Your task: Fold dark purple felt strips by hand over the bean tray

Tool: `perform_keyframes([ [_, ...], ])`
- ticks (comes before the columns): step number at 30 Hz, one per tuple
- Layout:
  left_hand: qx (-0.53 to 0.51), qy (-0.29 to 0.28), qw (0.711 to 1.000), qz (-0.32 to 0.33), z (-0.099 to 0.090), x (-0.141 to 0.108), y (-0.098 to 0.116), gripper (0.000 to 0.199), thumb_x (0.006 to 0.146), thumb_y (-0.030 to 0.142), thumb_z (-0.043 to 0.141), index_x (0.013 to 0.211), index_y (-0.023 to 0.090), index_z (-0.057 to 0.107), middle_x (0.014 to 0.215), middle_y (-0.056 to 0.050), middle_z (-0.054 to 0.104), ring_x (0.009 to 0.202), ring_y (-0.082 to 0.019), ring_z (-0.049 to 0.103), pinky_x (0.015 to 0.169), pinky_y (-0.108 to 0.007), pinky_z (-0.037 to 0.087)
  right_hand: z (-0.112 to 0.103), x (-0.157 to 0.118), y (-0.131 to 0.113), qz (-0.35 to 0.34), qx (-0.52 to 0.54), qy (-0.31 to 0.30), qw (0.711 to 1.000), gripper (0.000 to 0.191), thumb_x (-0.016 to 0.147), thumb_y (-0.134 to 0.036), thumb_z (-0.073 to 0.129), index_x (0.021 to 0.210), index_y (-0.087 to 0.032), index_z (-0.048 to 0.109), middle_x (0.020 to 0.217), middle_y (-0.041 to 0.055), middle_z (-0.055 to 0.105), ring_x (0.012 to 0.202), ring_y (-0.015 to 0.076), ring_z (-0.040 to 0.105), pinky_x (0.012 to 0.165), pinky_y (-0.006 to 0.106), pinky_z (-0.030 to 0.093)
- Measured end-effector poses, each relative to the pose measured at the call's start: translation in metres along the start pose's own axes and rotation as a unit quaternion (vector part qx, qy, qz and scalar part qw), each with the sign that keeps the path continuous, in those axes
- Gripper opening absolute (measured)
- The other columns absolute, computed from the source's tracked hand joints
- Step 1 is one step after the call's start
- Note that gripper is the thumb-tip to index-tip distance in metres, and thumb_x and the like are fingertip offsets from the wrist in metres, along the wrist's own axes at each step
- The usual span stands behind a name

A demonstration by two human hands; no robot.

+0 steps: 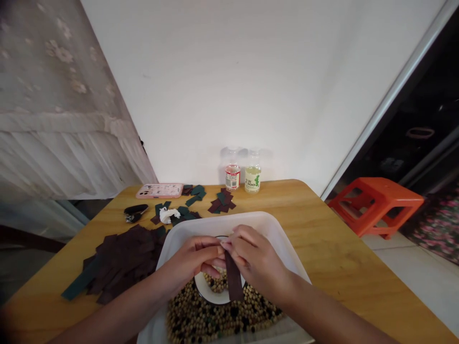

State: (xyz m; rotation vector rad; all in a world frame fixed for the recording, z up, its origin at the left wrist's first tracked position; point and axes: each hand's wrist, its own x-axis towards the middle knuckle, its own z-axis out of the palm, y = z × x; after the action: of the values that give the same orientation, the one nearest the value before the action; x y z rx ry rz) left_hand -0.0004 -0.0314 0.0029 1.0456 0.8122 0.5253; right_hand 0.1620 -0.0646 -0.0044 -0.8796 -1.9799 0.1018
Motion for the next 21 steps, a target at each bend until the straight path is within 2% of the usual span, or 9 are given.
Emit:
perform_keyframes([
  [6, -0.016, 0.031, 0.999, 0.02, -0.001, 0.0015, -0.0007, 0.023, 0.062, 0.033, 0.065, 0.071, 0.011, 0.065, 0.066, -0.005, 0.066, 0.06, -0.014, 0.061, 0.055, -0.024, 0.048, -0.0014, 0.0007, -0.0006, 0.022, -0.008, 0.007, 1.0, 0.035, 0.08, -0.003, 0.046, 0.055, -0.02, 0.029, 0.064, -0.001, 0.044, 0.069, 0.0132, 0.053, 0.058, 0.025, 0.044],
  [13, -0.026, 0.013, 0.999, 0.02, 0.001, 0.0015, 0.0003, 0.022, 0.06, 0.031, 0.066, 0.068, 0.011, 0.064, 0.06, -0.003, 0.064, 0.056, -0.012, 0.06, 0.06, -0.025, 0.048, 0.0, -0.0009, 0.0, 0.006, 0.012, -0.005, 1.0, 0.032, 0.08, -0.003, 0.047, 0.056, -0.02, 0.033, 0.067, -0.0002, 0.047, 0.068, 0.013, 0.052, 0.065, 0.028, 0.046],
  [17, -0.049, 0.031, 0.998, 0.015, 0.0016, 0.0, 0.0012, 0.021, 0.058, 0.031, 0.068, 0.066, 0.013, 0.061, 0.061, -0.004, 0.066, 0.058, -0.014, 0.061, 0.061, -0.027, 0.047, -0.0024, 0.0005, 0.0018, 0.016, -0.009, 0.0, 1.0, 0.034, 0.079, -0.003, 0.047, 0.054, -0.02, 0.03, 0.064, -0.0002, 0.046, 0.07, 0.0141, 0.053, 0.065, 0.029, 0.046],
  [21, -0.057, 0.016, 0.998, 0.017, -0.0008, 0.0005, -0.0003, 0.022, 0.063, 0.033, 0.066, 0.072, 0.014, 0.061, 0.068, -0.005, 0.067, 0.064, -0.017, 0.063, 0.066, -0.029, 0.047, -0.0021, 0.0006, 0.0022, 0.006, -0.004, -0.006, 1.0, 0.032, 0.08, -0.004, 0.046, 0.054, -0.02, 0.034, 0.065, 0.0005, 0.048, 0.068, 0.0137, 0.053, 0.065, 0.029, 0.047],
])
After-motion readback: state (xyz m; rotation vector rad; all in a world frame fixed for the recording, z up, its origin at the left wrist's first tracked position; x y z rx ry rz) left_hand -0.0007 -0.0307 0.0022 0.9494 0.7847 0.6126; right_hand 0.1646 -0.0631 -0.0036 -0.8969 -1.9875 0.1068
